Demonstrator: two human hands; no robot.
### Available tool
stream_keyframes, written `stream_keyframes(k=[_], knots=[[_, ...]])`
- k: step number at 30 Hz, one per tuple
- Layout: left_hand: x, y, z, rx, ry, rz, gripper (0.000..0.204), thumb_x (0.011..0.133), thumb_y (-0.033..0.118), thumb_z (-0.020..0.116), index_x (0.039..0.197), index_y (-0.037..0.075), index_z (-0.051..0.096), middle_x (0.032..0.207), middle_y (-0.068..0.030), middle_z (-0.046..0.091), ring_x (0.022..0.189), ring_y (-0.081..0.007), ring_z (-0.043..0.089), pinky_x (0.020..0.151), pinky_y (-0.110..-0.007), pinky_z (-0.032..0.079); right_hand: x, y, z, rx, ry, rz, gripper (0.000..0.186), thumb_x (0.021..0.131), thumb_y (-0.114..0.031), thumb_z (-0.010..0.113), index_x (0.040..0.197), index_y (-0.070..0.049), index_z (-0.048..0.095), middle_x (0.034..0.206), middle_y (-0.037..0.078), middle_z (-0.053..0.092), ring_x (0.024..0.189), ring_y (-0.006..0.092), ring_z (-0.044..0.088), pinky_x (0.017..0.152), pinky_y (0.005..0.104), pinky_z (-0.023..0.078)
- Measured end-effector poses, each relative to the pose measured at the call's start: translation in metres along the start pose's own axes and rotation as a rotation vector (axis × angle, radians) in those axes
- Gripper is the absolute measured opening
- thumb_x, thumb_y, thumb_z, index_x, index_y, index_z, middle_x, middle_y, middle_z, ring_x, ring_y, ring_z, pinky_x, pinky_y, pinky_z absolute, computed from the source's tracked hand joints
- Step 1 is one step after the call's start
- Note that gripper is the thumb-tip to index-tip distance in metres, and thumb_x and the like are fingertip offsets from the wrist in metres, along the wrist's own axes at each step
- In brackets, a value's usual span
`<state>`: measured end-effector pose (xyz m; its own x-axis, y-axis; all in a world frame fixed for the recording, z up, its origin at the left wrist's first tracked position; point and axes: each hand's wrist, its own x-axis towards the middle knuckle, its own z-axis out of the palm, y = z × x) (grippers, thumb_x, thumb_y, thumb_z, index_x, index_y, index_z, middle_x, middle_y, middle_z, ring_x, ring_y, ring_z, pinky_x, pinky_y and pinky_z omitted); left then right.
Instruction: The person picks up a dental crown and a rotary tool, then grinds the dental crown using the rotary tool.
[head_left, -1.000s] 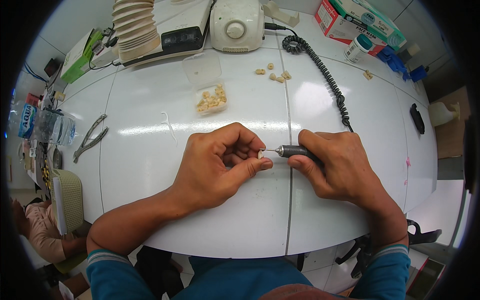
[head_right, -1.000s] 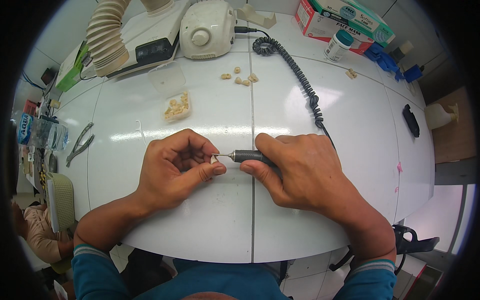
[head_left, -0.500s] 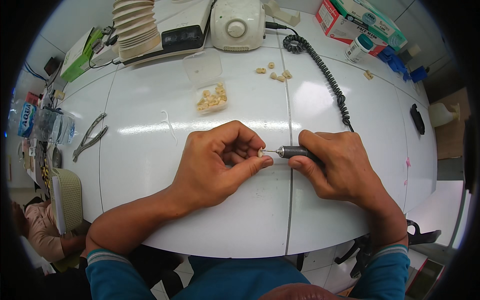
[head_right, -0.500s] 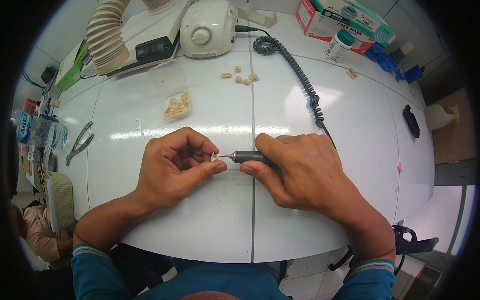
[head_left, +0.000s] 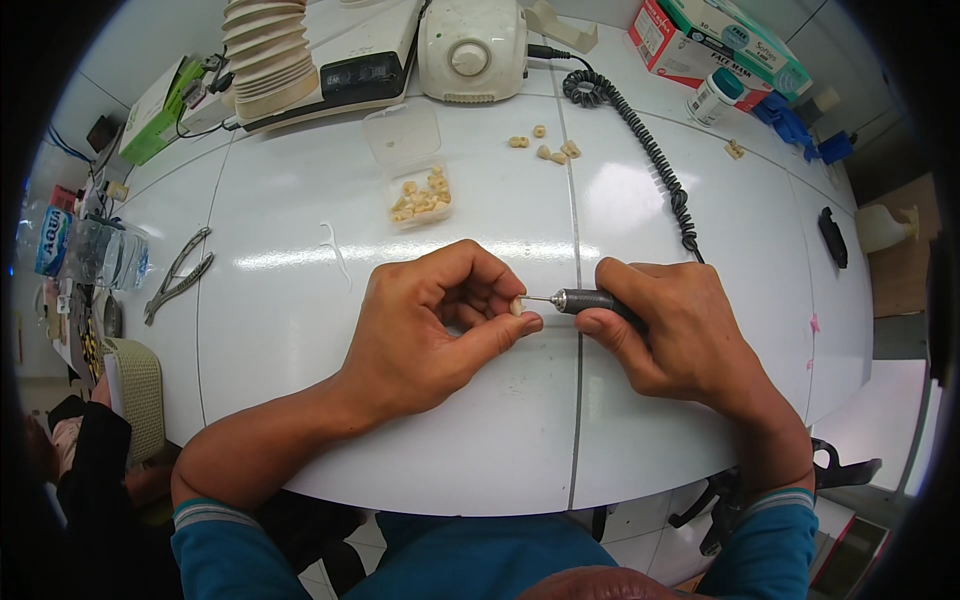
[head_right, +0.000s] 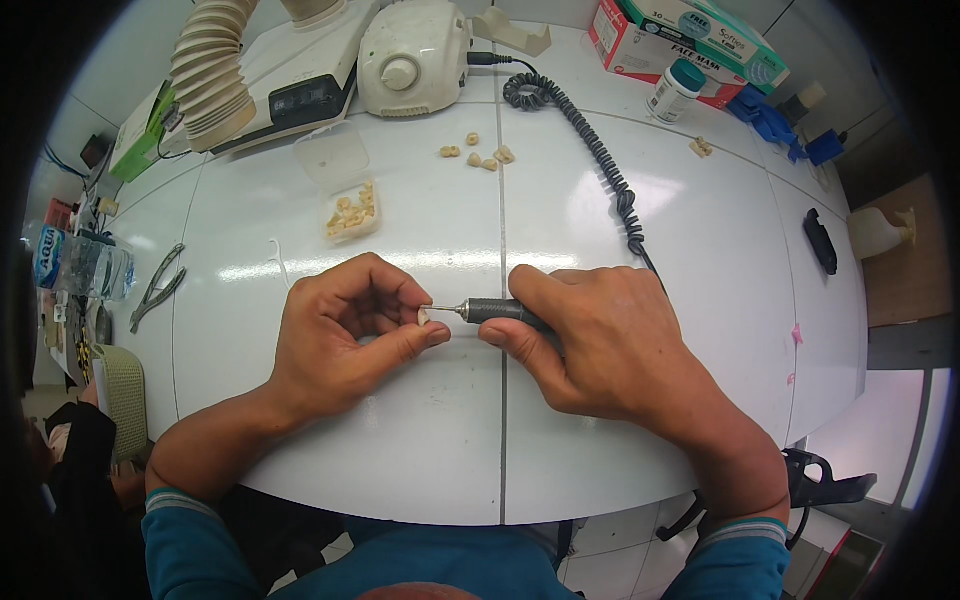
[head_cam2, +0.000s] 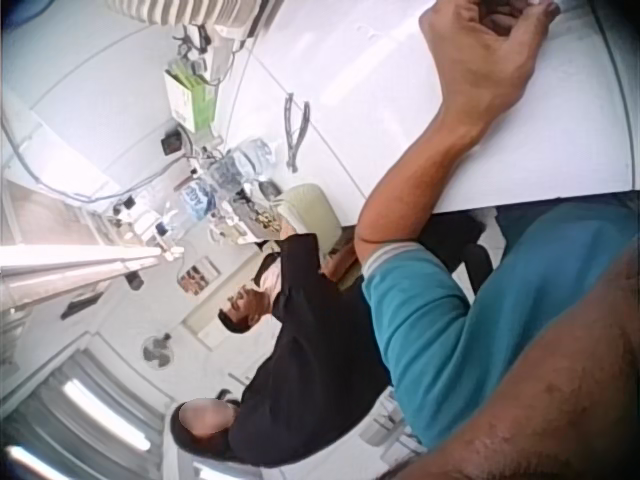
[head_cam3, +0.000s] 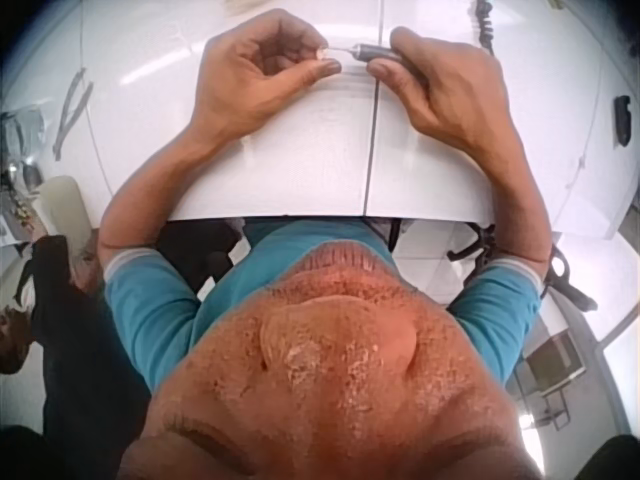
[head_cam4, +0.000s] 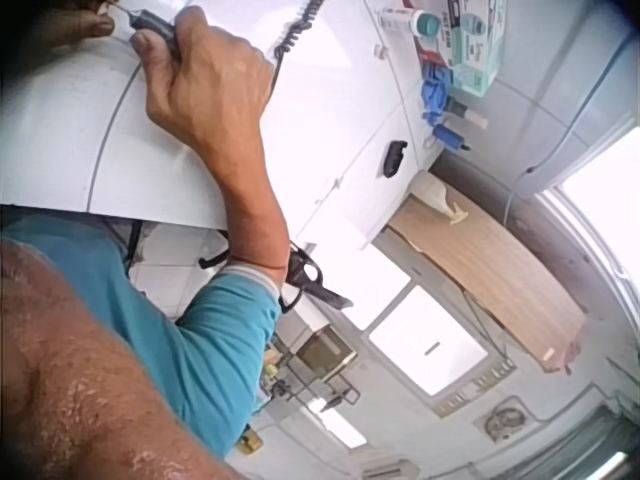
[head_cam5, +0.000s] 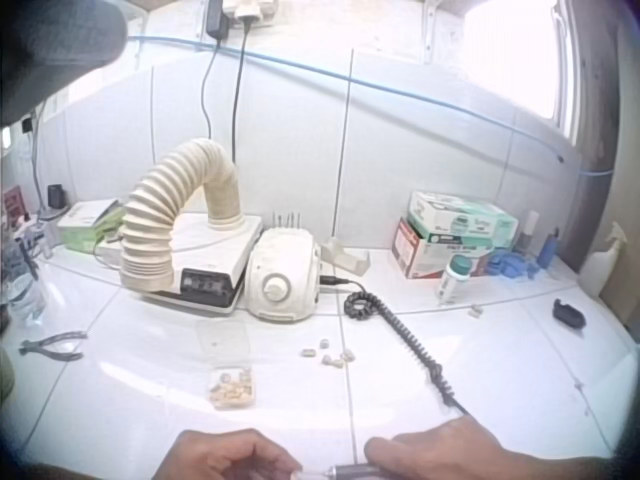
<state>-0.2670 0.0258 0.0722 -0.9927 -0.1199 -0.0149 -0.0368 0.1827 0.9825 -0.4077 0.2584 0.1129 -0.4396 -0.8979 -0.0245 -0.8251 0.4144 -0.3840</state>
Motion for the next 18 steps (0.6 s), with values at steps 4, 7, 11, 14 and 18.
stream_keyframes(k=[4, 7, 11, 14, 18], knots=[[-0.0001, -0.0001, 0.0004, -0.004, 0.004, -0.006, 0.025, 0.095, 0.004, 0.090, 0.110, -0.003, 0.072, 0.093, -0.0036, 0.072, 0.083, -0.0058, 0.068, 0.073, -0.021, 0.056, 0.0000, -0.0013, -0.0014, 0.000, 0.000, -0.024, 0.044, 0.108, -0.045, 0.070, 0.089, -0.005, 0.064, 0.070, 0.015, 0.068, 0.060, 0.0407, 0.066, 0.058, 0.0511, 0.048], [0.0000, 0.0008, 0.0005, 0.015, 0.010, -0.003, 0.024, 0.095, 0.003, 0.090, 0.110, -0.003, 0.072, 0.093, -0.0034, 0.072, 0.083, -0.0060, 0.068, 0.073, -0.021, 0.056, -0.0002, -0.0011, -0.0003, -0.006, 0.010, -0.014, 0.044, 0.107, -0.045, 0.071, 0.090, -0.005, 0.064, 0.071, 0.015, 0.068, 0.060, 0.0407, 0.066, 0.058, 0.0512, 0.048], [0.0005, 0.0003, 0.0007, 0.005, 0.009, -0.013, 0.024, 0.094, 0.004, 0.091, 0.110, -0.002, 0.073, 0.093, -0.0025, 0.072, 0.083, -0.0058, 0.068, 0.073, -0.022, 0.055, 0.0001, -0.0007, 0.0000, -0.009, 0.002, -0.007, 0.043, 0.107, -0.045, 0.071, 0.090, -0.006, 0.064, 0.071, 0.015, 0.069, 0.060, 0.0408, 0.066, 0.058, 0.0513, 0.048], [0.0006, 0.0008, 0.0000, 0.030, 0.018, 0.014, 0.025, 0.094, 0.005, 0.092, 0.110, -0.001, 0.074, 0.092, -0.0012, 0.072, 0.083, -0.0050, 0.066, 0.073, -0.021, 0.053, 0.0002, -0.0002, -0.0004, -0.008, -0.005, -0.001, 0.043, 0.108, -0.045, 0.070, 0.090, -0.006, 0.064, 0.072, 0.015, 0.069, 0.061, 0.0409, 0.067, 0.058, 0.0511, 0.048], [0.0000, 0.0006, -0.0014, 0.052, 0.012, 0.030, 0.026, 0.092, 0.005, 0.093, 0.109, 0.002, 0.074, 0.091, 0.0010, 0.071, 0.083, -0.0037, 0.065, 0.073, -0.021, 0.050, -0.0002, 0.0008, -0.0009, 0.002, 0.008, -0.010, 0.044, 0.108, -0.046, 0.069, 0.090, -0.006, 0.064, 0.071, 0.015, 0.069, 0.062, 0.0407, 0.068, 0.060, 0.0510, 0.048]])
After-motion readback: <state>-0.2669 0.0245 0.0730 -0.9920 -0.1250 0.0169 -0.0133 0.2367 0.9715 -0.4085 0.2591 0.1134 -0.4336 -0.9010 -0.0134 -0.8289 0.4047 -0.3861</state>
